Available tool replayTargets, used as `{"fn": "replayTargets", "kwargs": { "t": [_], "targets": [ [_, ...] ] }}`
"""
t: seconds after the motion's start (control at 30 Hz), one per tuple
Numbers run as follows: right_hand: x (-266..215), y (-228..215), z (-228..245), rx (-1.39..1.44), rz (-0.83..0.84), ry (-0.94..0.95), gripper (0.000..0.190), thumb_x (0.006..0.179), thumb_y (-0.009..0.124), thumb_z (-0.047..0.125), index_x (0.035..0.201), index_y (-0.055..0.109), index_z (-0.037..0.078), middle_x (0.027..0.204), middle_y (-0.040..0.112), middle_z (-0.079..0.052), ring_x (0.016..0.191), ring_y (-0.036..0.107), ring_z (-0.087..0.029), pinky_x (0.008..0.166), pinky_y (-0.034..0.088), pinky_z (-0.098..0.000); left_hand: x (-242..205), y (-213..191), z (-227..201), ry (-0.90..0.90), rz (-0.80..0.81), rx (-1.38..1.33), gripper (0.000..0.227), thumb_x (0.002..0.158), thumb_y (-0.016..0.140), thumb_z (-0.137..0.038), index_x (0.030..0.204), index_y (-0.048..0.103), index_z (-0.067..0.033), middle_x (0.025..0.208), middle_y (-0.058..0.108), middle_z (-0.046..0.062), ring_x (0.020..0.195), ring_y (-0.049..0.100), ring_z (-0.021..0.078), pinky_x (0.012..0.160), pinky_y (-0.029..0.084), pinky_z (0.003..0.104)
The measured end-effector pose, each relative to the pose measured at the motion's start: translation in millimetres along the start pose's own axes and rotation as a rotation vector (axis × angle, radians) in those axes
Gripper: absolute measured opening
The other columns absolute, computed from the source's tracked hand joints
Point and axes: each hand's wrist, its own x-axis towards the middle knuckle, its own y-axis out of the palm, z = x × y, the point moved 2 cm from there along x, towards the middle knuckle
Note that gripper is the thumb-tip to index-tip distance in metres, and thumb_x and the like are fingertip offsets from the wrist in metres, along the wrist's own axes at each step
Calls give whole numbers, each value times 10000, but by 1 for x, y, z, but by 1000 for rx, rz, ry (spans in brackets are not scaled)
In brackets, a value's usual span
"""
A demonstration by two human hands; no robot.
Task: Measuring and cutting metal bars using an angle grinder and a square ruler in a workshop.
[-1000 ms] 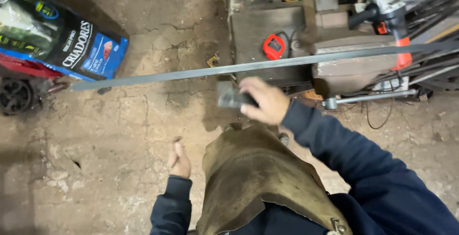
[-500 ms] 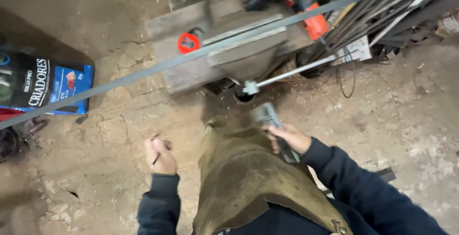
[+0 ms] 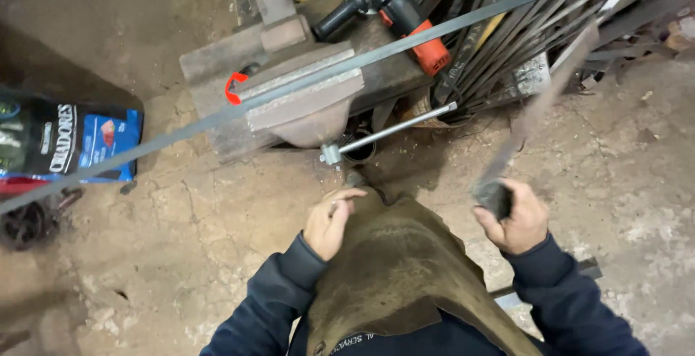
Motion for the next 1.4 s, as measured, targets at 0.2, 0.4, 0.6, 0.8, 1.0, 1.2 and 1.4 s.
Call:
{"fn": "replayTargets", "kwargs": {
  "t": [0.2, 0.4, 0.6, 0.8, 1.0, 1.2, 1.4],
  "targets": [
    [96, 10, 73, -312, 284, -440, 597, 721, 856, 420, 1124, 631, 41, 858, 678, -132, 705, 676, -311, 631, 534, -395, 57, 18, -46, 118, 228, -205, 338, 954, 735, -215, 1223, 707, -12, 840, 560, 20, 687, 462, 91, 599, 380, 275],
    [151, 36, 85, -325, 405, -599, 585, 752, 860, 436, 1089, 646, 8, 784, 654, -116, 643, 650, -304, 563, 507, -411, 84, 33, -47, -221, 241, -502, 330, 974, 709, -236, 1190, 731, 13, 819, 641, -68, 605, 438, 9, 518, 364, 208],
    [199, 47, 65, -280, 470, -672, 584, 772, 826, 454, 1136, 639, 36, 824, 654, -104, 659, 651, -295, 598, 521, -399, 113, 53, -39, -268, 98, -708, 270, 1050, 624, -216, 1090, 704, 39, 757, 594, -27, 568, 495, 35, 494, 425, 221],
    [263, 29, 62, -479, 727, -719, 768, 737, 757, 612, 1257, 650, 57, 1010, 698, -102, 832, 663, -272, 731, 498, -406, 144, 80, -50, -294, -92, -814, 275, 1064, 591, -216, 1133, 681, 33, 823, 595, -14, 616, 522, 52, 523, 467, 236],
    [316, 38, 47, -489, 745, -935, 1032, 726, 656, 777, 1447, 555, 45, 1340, 621, -168, 1189, 594, -320, 1022, 412, -437, 164, 104, -51, -275, -288, -903, 269, 1078, 611, -199, 1155, 674, 52, 879, 628, 9, 666, 540, 65, 557, 491, 247],
    [326, 89, 36, -213, 892, -971, 1022, 713, 752, 638, 1524, 466, 86, 1349, 613, -202, 1026, 677, -342, 875, 539, -452, 171, 102, -48, -260, -337, -948, 277, 1075, 597, -190, 1167, 649, 66, 985, 660, 29, 714, 560, 70, 559, 503, 261],
    [328, 99, 40, -156, 1030, -949, 973, 701, 812, 537, 1524, 431, 184, 1326, 636, -212, 712, 716, -328, 563, 592, -401, 139, 73, -54, -187, -439, -828, 449, 1127, 425, -335, 1253, 625, 47, 866, 544, 58, 680, 510, 95, 653, 530, 308]
  ]
}}
